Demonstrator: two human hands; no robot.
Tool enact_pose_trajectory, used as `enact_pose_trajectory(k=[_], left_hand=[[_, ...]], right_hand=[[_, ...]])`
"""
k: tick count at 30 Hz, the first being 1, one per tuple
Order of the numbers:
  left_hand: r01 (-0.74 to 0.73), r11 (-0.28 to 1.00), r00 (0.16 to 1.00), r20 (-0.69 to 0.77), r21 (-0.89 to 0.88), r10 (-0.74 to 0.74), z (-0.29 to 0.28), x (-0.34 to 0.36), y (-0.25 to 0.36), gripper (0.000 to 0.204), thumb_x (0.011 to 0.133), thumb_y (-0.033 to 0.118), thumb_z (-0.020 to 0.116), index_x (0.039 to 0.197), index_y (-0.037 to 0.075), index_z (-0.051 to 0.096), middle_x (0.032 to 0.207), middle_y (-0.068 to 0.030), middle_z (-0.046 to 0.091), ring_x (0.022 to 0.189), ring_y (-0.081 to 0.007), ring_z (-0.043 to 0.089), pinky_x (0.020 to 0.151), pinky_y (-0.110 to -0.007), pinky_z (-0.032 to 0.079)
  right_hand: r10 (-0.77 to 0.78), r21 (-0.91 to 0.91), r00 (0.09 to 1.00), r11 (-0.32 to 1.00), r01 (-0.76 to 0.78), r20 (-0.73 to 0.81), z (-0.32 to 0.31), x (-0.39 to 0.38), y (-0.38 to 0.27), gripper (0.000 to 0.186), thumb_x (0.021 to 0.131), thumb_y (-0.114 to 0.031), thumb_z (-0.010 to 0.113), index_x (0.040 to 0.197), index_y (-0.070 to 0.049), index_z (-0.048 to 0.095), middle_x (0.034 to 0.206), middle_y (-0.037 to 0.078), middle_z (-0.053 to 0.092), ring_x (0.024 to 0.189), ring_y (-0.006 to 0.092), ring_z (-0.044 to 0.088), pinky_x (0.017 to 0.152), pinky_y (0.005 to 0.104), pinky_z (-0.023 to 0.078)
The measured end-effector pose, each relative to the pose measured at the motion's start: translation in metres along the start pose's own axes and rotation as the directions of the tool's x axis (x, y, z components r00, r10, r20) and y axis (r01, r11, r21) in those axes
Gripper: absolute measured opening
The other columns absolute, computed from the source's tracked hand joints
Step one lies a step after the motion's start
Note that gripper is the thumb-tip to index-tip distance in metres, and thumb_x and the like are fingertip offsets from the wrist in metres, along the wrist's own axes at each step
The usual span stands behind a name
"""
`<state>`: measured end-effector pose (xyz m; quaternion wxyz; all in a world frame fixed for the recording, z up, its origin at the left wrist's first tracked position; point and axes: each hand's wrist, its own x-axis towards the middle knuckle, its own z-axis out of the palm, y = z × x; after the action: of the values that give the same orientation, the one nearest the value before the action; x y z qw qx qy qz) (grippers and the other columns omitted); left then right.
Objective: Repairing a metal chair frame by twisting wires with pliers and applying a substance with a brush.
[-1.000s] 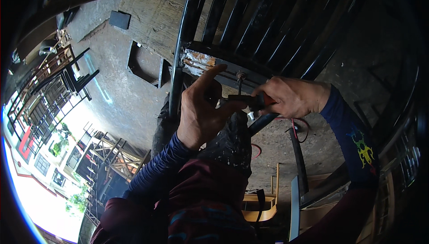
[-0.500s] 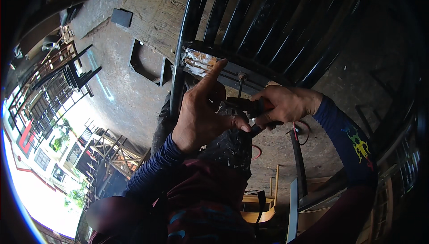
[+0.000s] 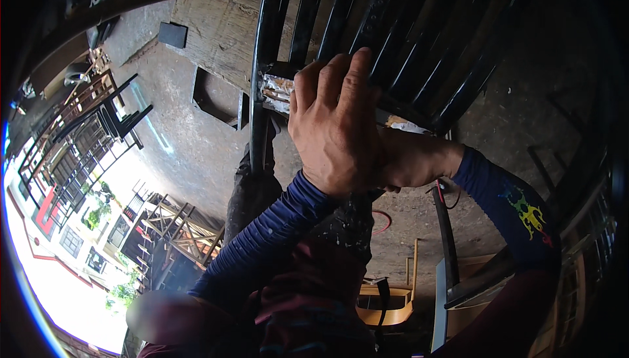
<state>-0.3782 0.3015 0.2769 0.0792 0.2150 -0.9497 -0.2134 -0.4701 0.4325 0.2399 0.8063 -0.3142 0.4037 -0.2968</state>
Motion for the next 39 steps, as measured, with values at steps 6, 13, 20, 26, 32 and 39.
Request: enact_pose_trajectory(k=[6,13,20,26,32,39], left_hand=[[-0.123,0.989,0.989,0.070,-0.086,0.129,0.001,0.005,-0.004,0.048,0.092,0.012,0.069,0.139,0.014,0.060,0.127,-0.0097,0.065,0.115,-0.0301,0.060,0.087,-0.039,0.057],[-0.307,0.948,0.941,0.121,-0.086,0.316,0.007,0.013,-0.001,0.047,0.094,0.012,0.066,0.140,0.014,0.059,0.130,-0.0105,0.066,0.121,-0.0323,0.061,0.085,-0.040,0.061],[-0.548,0.753,0.761,0.158,-0.364,0.629,0.008,0.032,-0.014,0.060,0.100,0.043,0.053,0.146,0.006,0.051,0.135,-0.0215,0.060,0.127,-0.0433,0.054,0.087,-0.047,0.060],[-0.648,0.693,0.652,0.240,-0.316,0.719,0.008,0.034,-0.009,0.066,0.104,0.056,0.036,0.145,0.006,0.053,0.137,-0.0179,0.060,0.133,-0.0406,0.051,0.095,-0.050,0.057],[-0.155,0.819,0.770,0.452,-0.552,0.451,-0.007,0.032,-0.013,0.079,0.105,0.062,0.015,0.153,0.004,0.040,0.150,-0.0177,0.050,0.145,-0.0309,0.040,0.122,-0.049,0.022],[0.308,0.489,0.855,0.463,-0.816,0.233,-0.019,0.041,-0.038,0.076,0.106,0.060,0.022,0.152,0.001,0.041,0.149,-0.0206,0.051,0.147,-0.0305,0.038,0.124,-0.046,0.017]], right_hand=[[-0.042,0.009,0.981,0.999,0.045,-0.191,0.022,0.002,-0.003,0.040,0.093,-0.037,0.073,0.084,0.001,0.066,0.063,0.006,0.061,0.060,0.0156,0.059,0.063,0.0333,0.051],[-0.072,0.182,0.951,0.975,0.131,-0.300,0.057,0.020,0.017,0.028,0.098,-0.027,0.069,0.084,-0.002,0.066,0.063,0.003,0.062,0.055,0.0115,0.059,0.060,0.0307,0.051],[-0.228,0.255,0.456,0.583,0.771,-0.860,0.133,0.124,0.014,0.021,0.096,-0.023,0.071,0.091,-0.003,0.064,0.071,0.006,0.066,0.064,0.0139,0.064,0.065,0.0305,0.053],[0.009,0.097,0.103,0.412,0.906,-0.995,0.135,0.159,-0.012,0.028,0.086,0.004,0.064,0.113,0.002,0.062,0.097,0.012,0.070,0.093,0.0172,0.067,0.082,0.0330,0.054],[-0.271,0.410,0.518,0.367,0.835,-0.811,0.126,0.092,0.025,0.053,0.092,-0.034,0.076,0.124,0.003,0.058,0.090,0.007,0.072,0.087,0.0107,0.067,0.080,0.0295,0.053],[-0.240,0.021,0.773,0.950,0.311,-0.588,0.074,0.038,0.038,0.038,0.100,-0.036,0.066,0.109,0.001,0.062,0.060,0.004,0.050,0.060,0.0187,0.050,0.066,0.0354,0.044]])
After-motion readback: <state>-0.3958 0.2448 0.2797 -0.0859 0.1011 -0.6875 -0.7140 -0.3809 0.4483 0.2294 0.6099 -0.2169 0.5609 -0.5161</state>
